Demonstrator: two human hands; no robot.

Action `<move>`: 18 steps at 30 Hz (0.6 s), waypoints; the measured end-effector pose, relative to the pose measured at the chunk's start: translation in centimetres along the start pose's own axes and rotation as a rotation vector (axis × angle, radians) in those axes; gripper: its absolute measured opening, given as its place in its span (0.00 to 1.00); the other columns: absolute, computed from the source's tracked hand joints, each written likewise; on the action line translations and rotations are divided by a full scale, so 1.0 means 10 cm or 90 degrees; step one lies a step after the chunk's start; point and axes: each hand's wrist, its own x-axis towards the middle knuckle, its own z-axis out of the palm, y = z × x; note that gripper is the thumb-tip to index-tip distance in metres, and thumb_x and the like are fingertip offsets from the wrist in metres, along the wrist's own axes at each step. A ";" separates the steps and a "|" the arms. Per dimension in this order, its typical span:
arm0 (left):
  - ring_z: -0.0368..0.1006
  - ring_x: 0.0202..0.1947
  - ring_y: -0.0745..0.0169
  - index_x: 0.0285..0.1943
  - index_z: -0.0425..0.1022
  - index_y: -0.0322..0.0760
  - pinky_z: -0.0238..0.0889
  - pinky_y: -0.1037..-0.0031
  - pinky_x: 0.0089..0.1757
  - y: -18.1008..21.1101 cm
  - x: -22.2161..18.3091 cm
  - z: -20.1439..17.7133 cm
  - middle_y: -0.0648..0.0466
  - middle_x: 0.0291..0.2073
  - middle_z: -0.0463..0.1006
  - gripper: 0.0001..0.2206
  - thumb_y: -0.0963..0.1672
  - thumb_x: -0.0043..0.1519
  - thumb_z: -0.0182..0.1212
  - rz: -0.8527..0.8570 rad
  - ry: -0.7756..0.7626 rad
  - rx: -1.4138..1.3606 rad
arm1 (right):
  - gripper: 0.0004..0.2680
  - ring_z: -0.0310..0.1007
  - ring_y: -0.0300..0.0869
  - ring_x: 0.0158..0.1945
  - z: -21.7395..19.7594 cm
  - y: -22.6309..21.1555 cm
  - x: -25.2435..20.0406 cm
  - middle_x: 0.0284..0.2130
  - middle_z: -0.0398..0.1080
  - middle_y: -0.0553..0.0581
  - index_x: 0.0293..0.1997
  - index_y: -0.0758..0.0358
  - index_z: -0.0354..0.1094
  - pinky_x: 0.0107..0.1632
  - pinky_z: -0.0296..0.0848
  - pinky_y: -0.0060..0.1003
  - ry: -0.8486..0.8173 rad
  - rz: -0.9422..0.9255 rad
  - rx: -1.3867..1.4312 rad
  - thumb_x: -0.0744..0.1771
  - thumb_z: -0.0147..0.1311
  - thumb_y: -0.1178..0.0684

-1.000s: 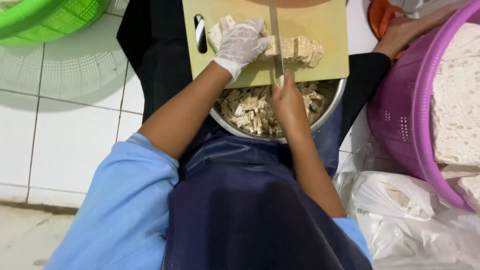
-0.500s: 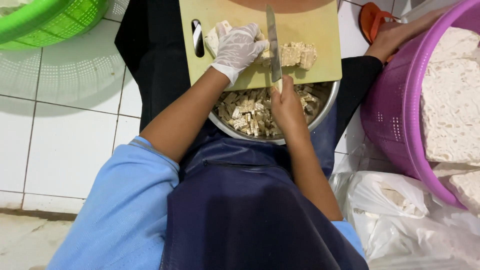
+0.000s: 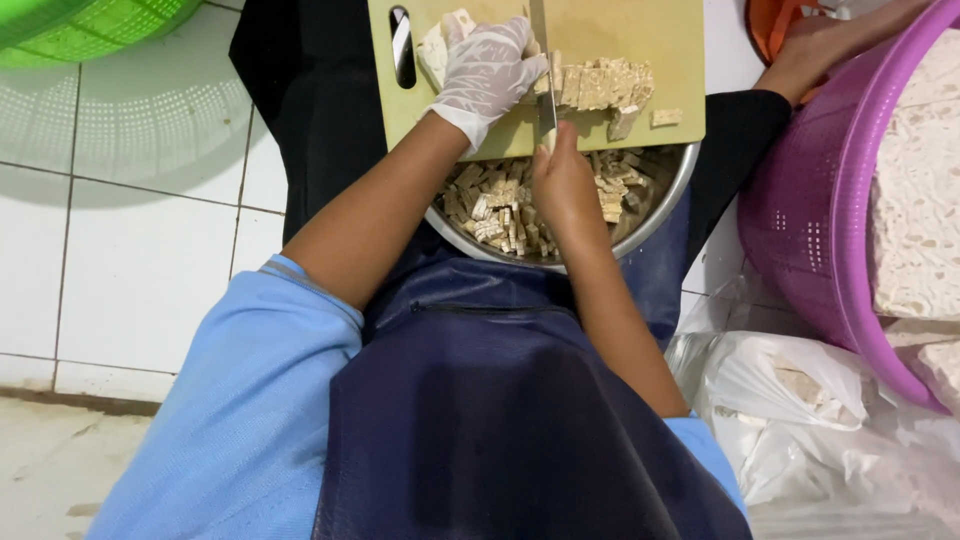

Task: Slicing blocks of tempeh into thin strips using a knife on a cutting board in a food production setting.

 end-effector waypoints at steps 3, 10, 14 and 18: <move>0.70 0.34 0.56 0.27 0.68 0.49 0.30 0.40 0.55 0.05 -0.03 -0.04 0.62 0.22 0.74 0.10 0.52 0.55 0.57 -0.016 -0.012 -0.005 | 0.09 0.63 0.48 0.22 0.20 0.18 0.15 0.24 0.66 0.61 0.52 0.66 0.49 0.23 0.55 0.41 0.009 -0.052 -0.028 0.69 0.33 0.53; 0.68 0.35 0.53 0.31 0.68 0.46 0.34 0.42 0.55 0.14 -0.14 -0.24 0.58 0.23 0.73 0.08 0.49 0.59 0.48 -0.015 -0.045 0.010 | 0.15 0.66 0.55 0.45 0.07 0.55 -0.01 0.43 0.65 0.63 0.53 0.58 0.54 0.45 0.61 0.45 -0.057 -0.017 0.050 0.64 0.34 0.44; 0.68 0.39 0.51 0.37 0.69 0.46 0.39 0.43 0.53 0.24 -0.31 -0.26 0.54 0.28 0.74 0.15 0.54 0.62 0.45 0.026 -0.028 0.157 | 0.13 0.61 0.41 0.18 -0.38 0.82 -0.46 0.25 0.62 0.53 0.55 0.53 0.54 0.23 0.63 0.37 -0.171 0.072 0.068 0.65 0.40 0.49; 0.65 0.51 0.41 0.63 0.62 0.41 0.36 0.46 0.56 0.25 -0.30 0.14 0.43 0.49 0.73 0.25 0.56 0.65 0.36 0.121 0.021 0.306 | 0.10 0.64 0.39 0.19 -1.00 1.21 -0.72 0.24 0.65 0.51 0.49 0.47 0.62 0.24 0.61 0.33 -0.101 0.105 -0.030 0.64 0.48 0.47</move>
